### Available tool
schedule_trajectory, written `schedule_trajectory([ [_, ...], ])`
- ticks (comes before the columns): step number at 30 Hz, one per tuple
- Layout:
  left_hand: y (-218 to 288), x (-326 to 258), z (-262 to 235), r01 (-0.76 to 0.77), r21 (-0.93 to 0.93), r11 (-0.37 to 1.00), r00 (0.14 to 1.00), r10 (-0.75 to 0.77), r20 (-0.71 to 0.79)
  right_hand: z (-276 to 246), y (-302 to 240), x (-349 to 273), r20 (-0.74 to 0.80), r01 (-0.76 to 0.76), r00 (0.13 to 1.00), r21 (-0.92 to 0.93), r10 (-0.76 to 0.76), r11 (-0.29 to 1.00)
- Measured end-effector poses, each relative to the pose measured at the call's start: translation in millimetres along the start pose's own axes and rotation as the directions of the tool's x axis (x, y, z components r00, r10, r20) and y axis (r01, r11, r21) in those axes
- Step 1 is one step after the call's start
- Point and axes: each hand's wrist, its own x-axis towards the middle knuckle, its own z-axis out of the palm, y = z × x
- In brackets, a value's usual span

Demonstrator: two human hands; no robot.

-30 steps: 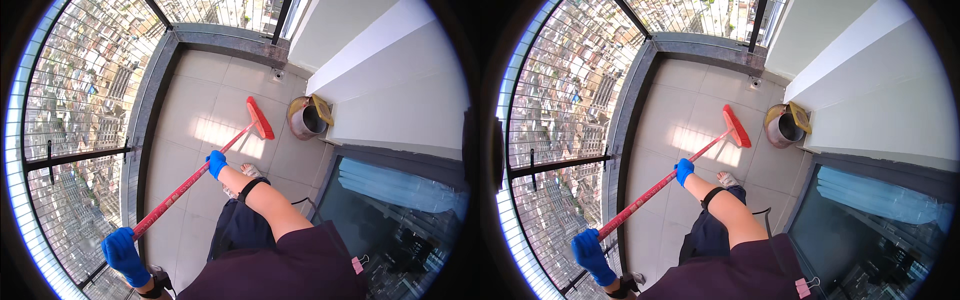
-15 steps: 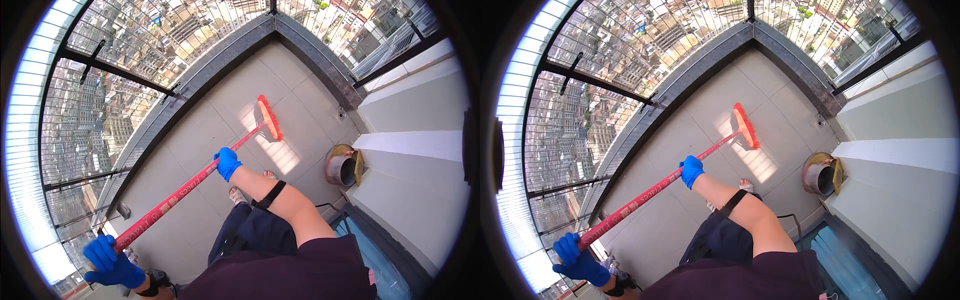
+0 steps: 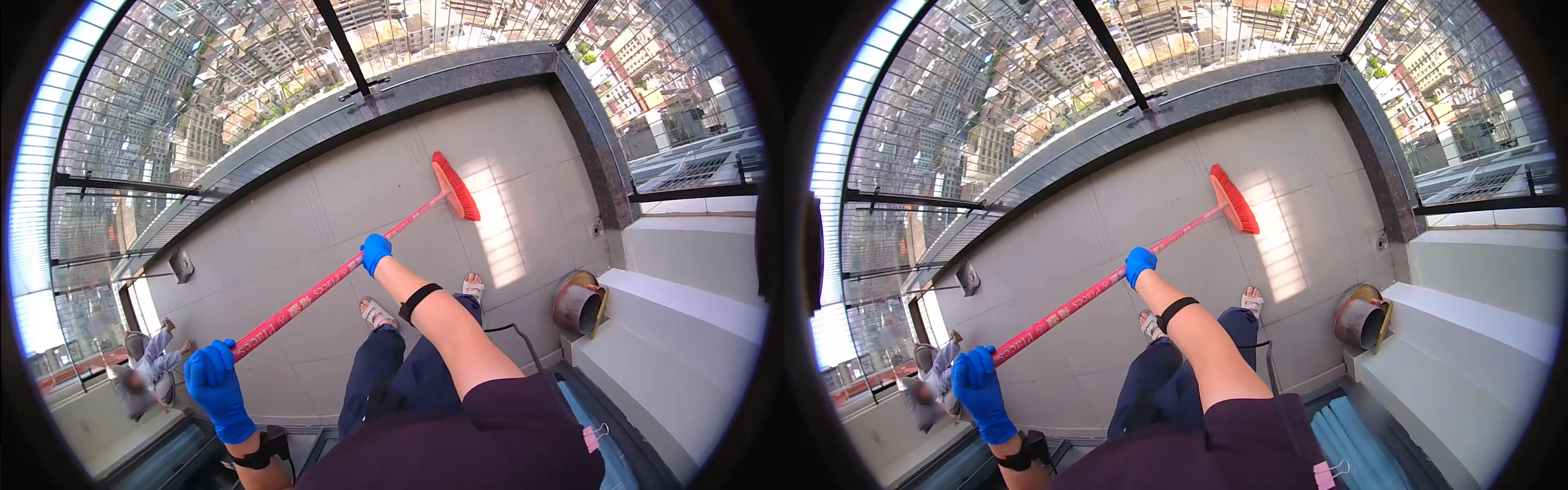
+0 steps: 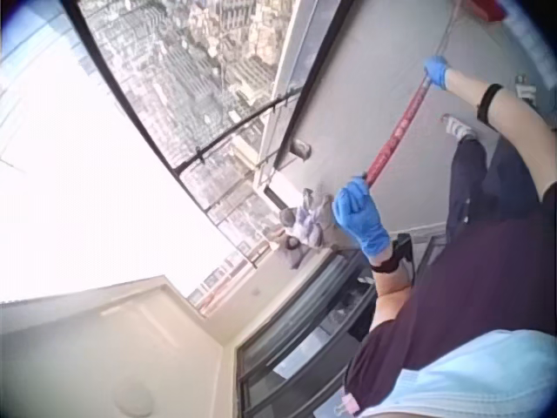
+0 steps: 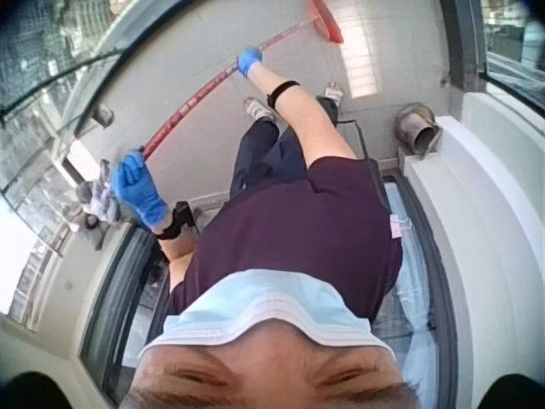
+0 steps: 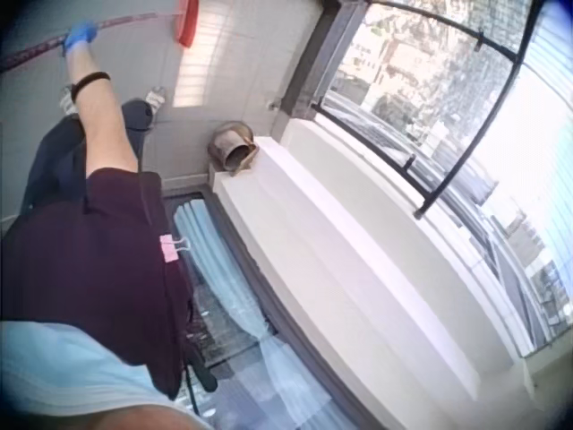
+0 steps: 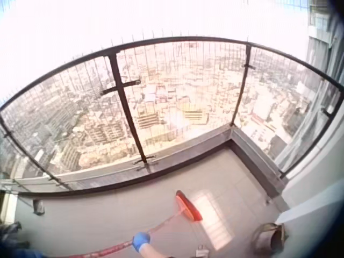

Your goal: Sweeping the balcony floor with a broom and dustpan.

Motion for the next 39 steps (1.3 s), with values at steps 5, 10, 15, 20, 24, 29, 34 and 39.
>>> schedule_trajectory([
  [5,87,-3,-93,-0.179,0.236,0.955,0.960,0.222,-0.170,189,13,-106,0.146,-0.259,0.965,0.374,0.219,0.891],
  [10,160,5,-172,-0.306,0.059,0.950,0.950,0.300,0.089,250,6,-181,0.212,-0.246,0.961,0.363,0.178,0.899],
  [15,124,61,-198,-0.122,-0.078,0.990,0.993,0.122,-0.002,173,25,-143,0.153,-0.258,0.966,0.452,0.211,0.854],
  [20,16,85,-158,0.244,-0.196,0.950,0.935,-0.176,0.309,42,43,-77,-0.116,-0.228,0.943,0.457,0.312,0.860],
  [24,-2,115,-145,0.319,-0.055,0.946,0.848,-0.259,0.462,22,74,-30,0.018,-0.346,0.918,0.524,0.396,0.779],
  [29,101,207,-191,0.052,0.094,0.994,0.916,-0.085,0.393,206,72,-5,0.366,-0.420,0.889,0.419,0.274,0.805],
  [34,174,244,-207,-0.177,0.236,0.956,0.938,0.091,0.336,371,-25,-87,0.475,-0.438,0.845,0.355,0.245,0.826],
  [39,199,232,-241,-0.195,0.124,0.973,0.958,0.162,0.237,390,-64,-110,0.261,-0.367,0.919,0.292,0.295,0.883],
])
